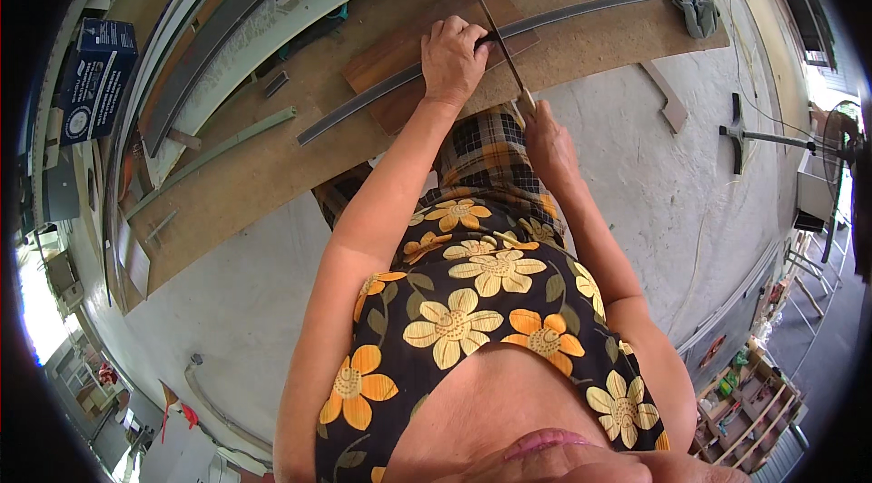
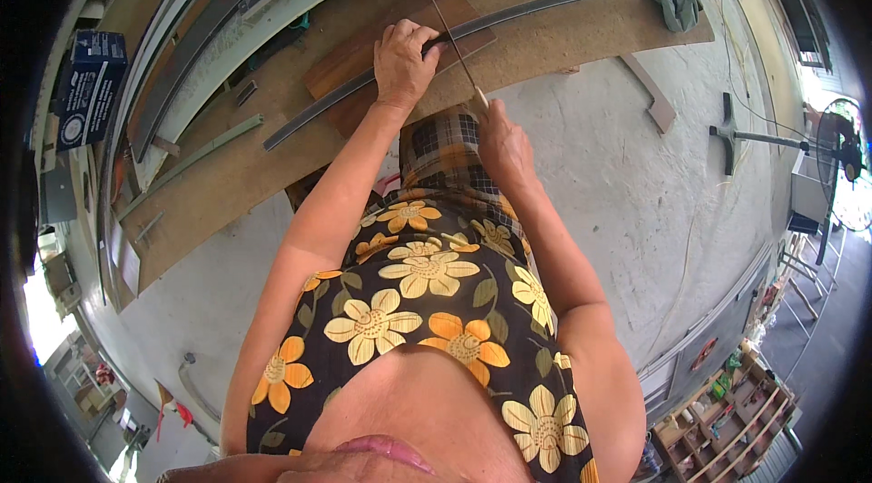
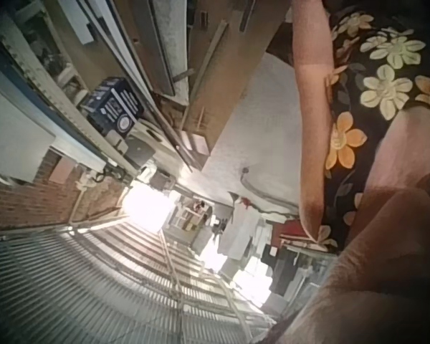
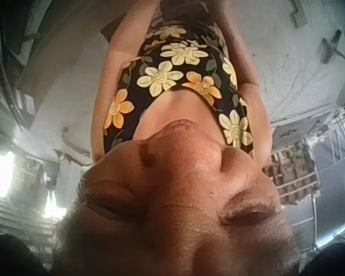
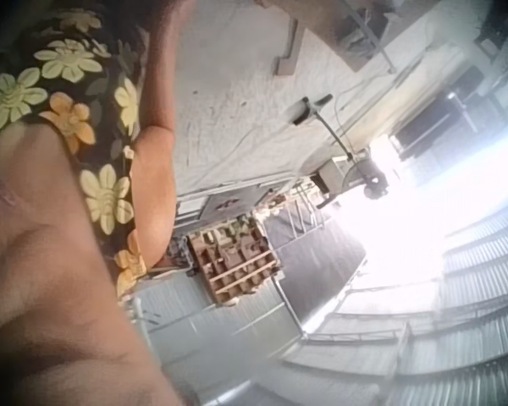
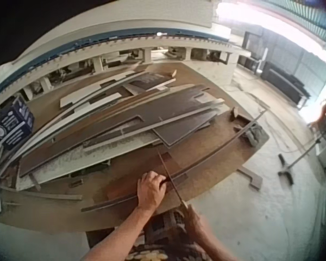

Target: Sawing a thin material strip held against a wooden block on a workbench using a hacksaw.

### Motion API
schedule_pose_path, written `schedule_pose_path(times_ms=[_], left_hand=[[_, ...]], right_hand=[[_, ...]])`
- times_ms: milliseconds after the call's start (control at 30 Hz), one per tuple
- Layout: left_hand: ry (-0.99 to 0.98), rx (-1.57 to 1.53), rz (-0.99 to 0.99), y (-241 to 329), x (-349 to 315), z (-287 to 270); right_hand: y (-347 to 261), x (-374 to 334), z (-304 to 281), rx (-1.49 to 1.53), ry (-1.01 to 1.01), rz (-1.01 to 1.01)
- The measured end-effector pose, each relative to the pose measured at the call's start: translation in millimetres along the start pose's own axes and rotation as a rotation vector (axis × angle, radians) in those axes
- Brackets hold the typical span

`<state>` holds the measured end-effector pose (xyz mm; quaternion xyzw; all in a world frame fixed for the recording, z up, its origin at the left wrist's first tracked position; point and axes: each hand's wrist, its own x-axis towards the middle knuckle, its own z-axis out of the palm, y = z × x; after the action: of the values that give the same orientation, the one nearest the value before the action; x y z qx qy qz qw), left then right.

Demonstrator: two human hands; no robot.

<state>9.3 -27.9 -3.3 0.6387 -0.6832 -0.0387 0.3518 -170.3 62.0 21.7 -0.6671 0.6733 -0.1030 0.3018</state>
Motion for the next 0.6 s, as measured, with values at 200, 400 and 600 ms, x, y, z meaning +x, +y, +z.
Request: schedule_pose_path(times_ms=[200, 400, 600], left_hand=[[-0.001, -0.007, -0.011, 3, 0, 1], [-0.011, -0.015, -0.024, 1, -1, 0], [-0.014, -0.013, -0.021, 1, 1, -1]], right_hand=[[-16, 49, -2, 0.010, 0.073, -0.131], [-5, 13, 0, -0.028, -0.032, 0.024], [-6, -2, -7, -0.030, -0.039, 0.053]])
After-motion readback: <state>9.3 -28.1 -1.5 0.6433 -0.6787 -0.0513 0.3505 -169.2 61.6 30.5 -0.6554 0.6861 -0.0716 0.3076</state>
